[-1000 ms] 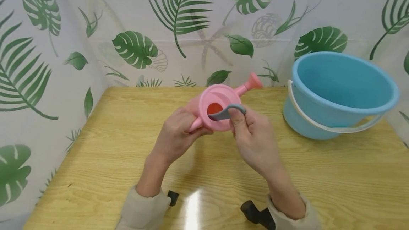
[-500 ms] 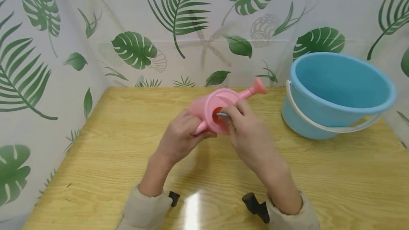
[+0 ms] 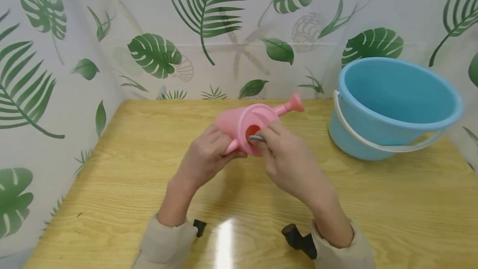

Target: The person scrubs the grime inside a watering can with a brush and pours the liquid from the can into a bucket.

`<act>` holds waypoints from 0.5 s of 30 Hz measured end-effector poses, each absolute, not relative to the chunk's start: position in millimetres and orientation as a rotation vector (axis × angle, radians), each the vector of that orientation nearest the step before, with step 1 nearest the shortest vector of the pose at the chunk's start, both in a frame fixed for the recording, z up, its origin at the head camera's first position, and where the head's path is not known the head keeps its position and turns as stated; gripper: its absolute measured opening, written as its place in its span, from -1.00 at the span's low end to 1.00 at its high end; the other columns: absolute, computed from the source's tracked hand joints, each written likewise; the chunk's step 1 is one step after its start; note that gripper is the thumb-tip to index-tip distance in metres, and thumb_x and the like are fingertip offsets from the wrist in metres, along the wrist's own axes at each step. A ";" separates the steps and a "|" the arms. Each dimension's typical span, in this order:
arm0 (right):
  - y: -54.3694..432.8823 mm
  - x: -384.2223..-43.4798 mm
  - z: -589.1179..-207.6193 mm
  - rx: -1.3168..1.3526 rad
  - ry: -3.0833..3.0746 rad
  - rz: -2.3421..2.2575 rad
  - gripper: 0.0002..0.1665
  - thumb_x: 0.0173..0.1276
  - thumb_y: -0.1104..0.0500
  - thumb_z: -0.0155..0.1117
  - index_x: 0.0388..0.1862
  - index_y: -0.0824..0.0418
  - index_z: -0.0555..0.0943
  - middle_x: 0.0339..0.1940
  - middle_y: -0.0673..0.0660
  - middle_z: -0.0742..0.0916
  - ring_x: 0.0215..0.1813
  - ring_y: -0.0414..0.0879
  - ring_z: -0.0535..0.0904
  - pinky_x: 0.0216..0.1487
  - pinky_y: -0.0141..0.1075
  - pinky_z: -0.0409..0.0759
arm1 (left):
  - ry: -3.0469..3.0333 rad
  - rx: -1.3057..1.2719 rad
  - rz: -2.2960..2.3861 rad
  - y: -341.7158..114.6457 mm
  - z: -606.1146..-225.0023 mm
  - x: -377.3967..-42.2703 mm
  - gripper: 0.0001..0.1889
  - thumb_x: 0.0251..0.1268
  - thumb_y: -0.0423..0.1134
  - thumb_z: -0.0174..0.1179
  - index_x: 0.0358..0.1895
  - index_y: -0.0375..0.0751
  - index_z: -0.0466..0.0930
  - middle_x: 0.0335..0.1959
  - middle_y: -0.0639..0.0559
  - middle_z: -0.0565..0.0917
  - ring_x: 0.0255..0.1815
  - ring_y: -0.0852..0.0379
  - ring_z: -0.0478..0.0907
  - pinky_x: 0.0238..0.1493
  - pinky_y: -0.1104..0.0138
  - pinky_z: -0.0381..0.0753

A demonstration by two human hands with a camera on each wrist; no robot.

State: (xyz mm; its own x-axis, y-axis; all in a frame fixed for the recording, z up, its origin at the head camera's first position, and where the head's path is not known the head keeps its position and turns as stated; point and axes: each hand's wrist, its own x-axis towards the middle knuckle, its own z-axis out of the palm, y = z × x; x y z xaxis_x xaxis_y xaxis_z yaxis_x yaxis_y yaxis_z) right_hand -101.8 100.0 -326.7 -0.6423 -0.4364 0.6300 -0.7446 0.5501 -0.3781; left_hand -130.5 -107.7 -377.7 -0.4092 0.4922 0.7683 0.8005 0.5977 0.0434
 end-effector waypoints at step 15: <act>99.9 -90.9 -311.1 0.520 -2.273 1.895 -0.69 0.58 0.31 -0.02 -0.41 0.42 0.47 -0.74 0.12 0.50 -0.83 -0.14 0.27 -0.85 -0.34 0.22 | -2.036 -0.974 -0.673 -107.6 -375.7 -134.7 -0.57 -0.06 -0.09 0.52 -0.63 -0.15 0.38 -0.68 0.08 0.35 -0.46 0.13 0.37 -0.25 0.42 0.48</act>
State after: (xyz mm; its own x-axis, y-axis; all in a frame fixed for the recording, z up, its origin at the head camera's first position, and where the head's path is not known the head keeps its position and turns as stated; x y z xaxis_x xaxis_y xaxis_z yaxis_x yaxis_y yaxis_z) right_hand -90.9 99.9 -311.1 -0.9309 -0.1746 0.3209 -0.3471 0.1487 -0.9260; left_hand -134.7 -107.6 -375.7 -0.4143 0.4075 0.8138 0.8125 0.5686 0.1289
